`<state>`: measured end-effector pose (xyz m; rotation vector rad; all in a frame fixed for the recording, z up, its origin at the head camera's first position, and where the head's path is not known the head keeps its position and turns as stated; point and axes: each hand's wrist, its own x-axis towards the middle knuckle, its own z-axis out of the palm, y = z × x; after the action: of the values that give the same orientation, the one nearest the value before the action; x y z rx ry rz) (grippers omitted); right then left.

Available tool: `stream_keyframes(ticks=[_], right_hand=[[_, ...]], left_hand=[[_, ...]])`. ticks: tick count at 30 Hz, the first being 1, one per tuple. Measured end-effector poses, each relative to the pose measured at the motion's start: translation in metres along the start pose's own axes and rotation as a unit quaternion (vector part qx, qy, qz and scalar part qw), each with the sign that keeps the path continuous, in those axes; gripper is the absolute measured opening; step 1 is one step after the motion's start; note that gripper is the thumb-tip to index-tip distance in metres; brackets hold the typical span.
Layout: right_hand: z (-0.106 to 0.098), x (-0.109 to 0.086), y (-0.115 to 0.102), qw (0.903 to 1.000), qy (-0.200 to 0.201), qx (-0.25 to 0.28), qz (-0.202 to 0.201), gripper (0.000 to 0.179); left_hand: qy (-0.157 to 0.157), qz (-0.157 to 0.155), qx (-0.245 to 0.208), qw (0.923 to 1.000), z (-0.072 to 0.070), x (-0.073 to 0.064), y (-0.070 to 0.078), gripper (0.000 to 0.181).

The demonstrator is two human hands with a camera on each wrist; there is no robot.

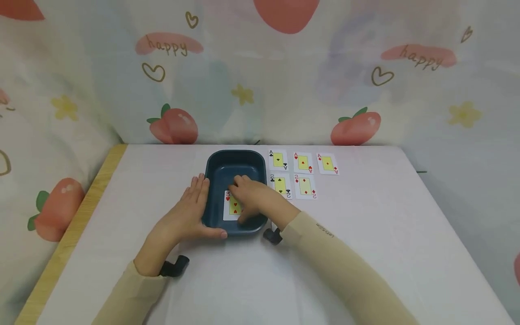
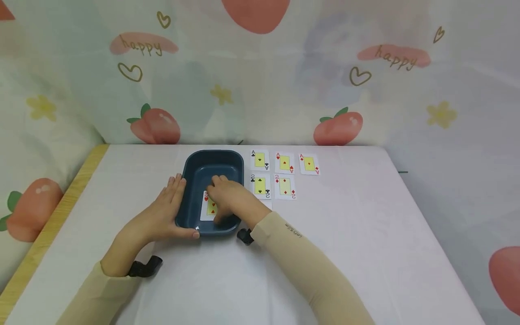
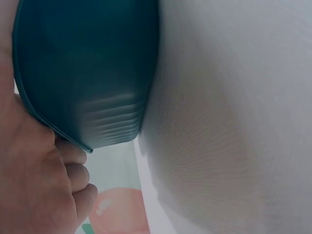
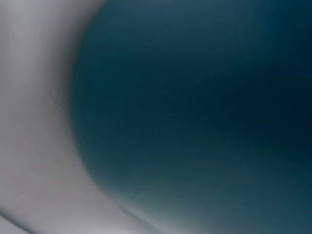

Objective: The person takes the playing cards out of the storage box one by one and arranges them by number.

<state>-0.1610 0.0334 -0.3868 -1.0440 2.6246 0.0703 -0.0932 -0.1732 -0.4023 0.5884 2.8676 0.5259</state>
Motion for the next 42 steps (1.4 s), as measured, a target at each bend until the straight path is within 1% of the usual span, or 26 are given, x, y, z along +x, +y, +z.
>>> stream_keyframes(ticks=[6,13,20,22,26,32,34,37,42], right_hand=[[0.004,0.005,0.002,0.9999,-0.01,0.003,0.005,0.093],[0.008,0.009,0.001,0.9999,-0.003,0.009,-0.009,0.094],[0.007,0.009,-0.001,1.0,-0.008,0.0,0.003,0.099],[0.007,0.009,-0.002,1.0,-0.005,0.002,0.002,0.1],[0.008,0.008,-0.004,0.9998,-0.002,0.014,-0.014,0.095],[0.007,0.005,-0.006,0.9989,0.008,0.033,-0.032,0.074],[0.007,0.003,-0.006,0.9984,0.014,0.04,-0.038,0.07],[0.008,0.001,-0.006,0.9976,0.02,0.048,-0.045,0.07],[0.012,-0.003,-0.005,0.9967,0.042,0.05,-0.049,0.077]], left_hand=[[-0.004,0.002,-0.005,1.0,0.001,-0.001,0.001,0.149],[0.001,-0.004,-0.003,1.0,0.003,-0.004,0.0,0.146],[0.006,-0.005,0.0,1.0,0.003,-0.003,-0.001,0.147],[0.006,-0.004,0.003,1.0,0.003,-0.002,-0.002,0.148],[0.0,-0.005,0.005,1.0,0.003,0.0,-0.003,0.148],[0.004,-0.001,0.004,1.0,0.001,0.002,-0.002,0.148],[0.002,0.0,0.007,1.0,0.0,0.002,-0.002,0.147],[0.001,0.002,0.005,1.0,0.0,0.0,-0.001,0.147],[0.006,0.003,0.005,1.0,0.001,0.0,-0.001,0.146]])
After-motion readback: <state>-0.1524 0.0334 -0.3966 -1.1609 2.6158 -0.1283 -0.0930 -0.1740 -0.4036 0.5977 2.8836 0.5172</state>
